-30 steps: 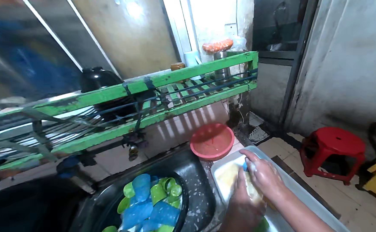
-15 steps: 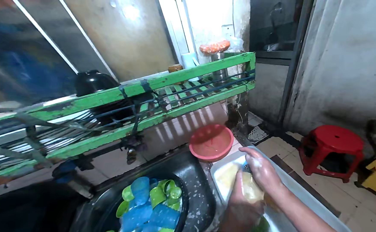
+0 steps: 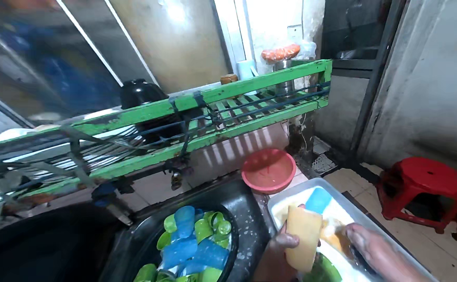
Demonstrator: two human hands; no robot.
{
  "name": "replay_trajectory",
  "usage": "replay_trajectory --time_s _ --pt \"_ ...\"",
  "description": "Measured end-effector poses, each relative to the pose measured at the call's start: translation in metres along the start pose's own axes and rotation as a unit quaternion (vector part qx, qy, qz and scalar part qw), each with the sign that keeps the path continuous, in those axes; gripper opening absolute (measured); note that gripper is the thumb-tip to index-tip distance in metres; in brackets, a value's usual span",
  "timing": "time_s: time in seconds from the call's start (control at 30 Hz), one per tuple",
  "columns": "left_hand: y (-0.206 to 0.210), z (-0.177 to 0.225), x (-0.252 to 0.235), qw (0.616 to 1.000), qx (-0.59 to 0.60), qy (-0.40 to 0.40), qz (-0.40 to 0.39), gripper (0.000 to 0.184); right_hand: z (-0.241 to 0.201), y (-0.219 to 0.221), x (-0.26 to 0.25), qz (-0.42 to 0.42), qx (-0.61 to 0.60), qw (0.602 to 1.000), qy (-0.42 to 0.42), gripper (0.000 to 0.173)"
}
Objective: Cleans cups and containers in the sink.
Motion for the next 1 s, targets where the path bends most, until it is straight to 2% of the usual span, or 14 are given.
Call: replay_trajectory --time_s 0.07,0.13,0.27,0.43,0.47,0.6,0.67,0.7,0.77,0.83,0.87,0.9,0.93,1.0 --pt "-0.001 0.000 -0.004 1.000 0.013 -0.006 0.005 0.094 0.011 0.010 0.003 0.000 -0.020 1.000 0.006 0.040" --pt "0.003 -0.003 -0.004 1.000 0.004 -0.023 0.013 0.093 0.009 0.002 0.001 0.076 -0.108 0.991 -0.013 0.042" --pt "0.021 -0.017 -0.004 0.978 -0.201 -0.019 0.054 0.113 -0.043 -0.042 0.007 0.214 -0.232 0.945 -0.084 0.041" --pt "0.055 -0.011 -0.014 0.831 -0.539 0.113 0.076 0.110 -0.110 -0.026 0.014 0.195 -0.093 0.965 -0.151 0.041" --pt "0.057 -0.008 -0.013 0.836 -0.528 0.114 0.092 0.109 -0.110 -0.025 0.009 0.200 -0.138 0.956 -0.162 0.040" --pt "0.053 -0.013 -0.006 0.977 -0.170 0.038 0.119 0.089 -0.093 -0.027 -0.012 0.102 -0.501 0.851 -0.116 0.035" --pt "0.048 -0.017 -0.007 0.993 -0.067 -0.001 0.093 0.080 -0.092 -0.027 -0.017 0.090 -0.509 0.852 -0.083 0.035" --pt "0.046 -0.014 -0.008 0.993 -0.084 -0.001 0.086 0.081 -0.095 -0.026 -0.017 0.090 -0.441 0.888 -0.094 0.036" --pt "0.041 -0.005 -0.012 0.955 -0.284 0.026 0.085 0.093 -0.107 -0.024 -0.014 0.120 -0.207 0.965 -0.105 0.039" --pt "0.041 -0.003 -0.018 0.845 -0.530 0.048 0.061 0.110 -0.121 -0.019 -0.007 0.142 -0.027 0.984 -0.107 0.041" --pt "0.043 -0.003 -0.020 0.819 -0.569 0.054 0.059 0.113 -0.122 -0.019 -0.008 0.151 -0.022 0.982 -0.109 0.042" --pt "0.045 -0.003 -0.020 0.831 -0.550 0.053 0.064 0.112 -0.119 -0.020 -0.011 0.150 -0.075 0.980 -0.107 0.041" --pt "0.045 -0.004 -0.017 0.873 -0.479 0.044 0.080 0.109 -0.113 -0.020 -0.017 0.126 -0.174 0.972 -0.099 0.041" --pt "0.044 -0.011 -0.011 0.959 -0.258 0.002 0.121 0.098 -0.099 -0.021 -0.024 0.069 -0.403 0.910 -0.069 0.037"
Point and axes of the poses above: each hand's wrist, its own x-axis away from the middle knuckle, its own y-axis out of the palm, z = x × y, the point moved 6 cm from there along -x, towards the middle knuckle, and after that the axes turned 15 degrees about y, right-handed, at the moved point
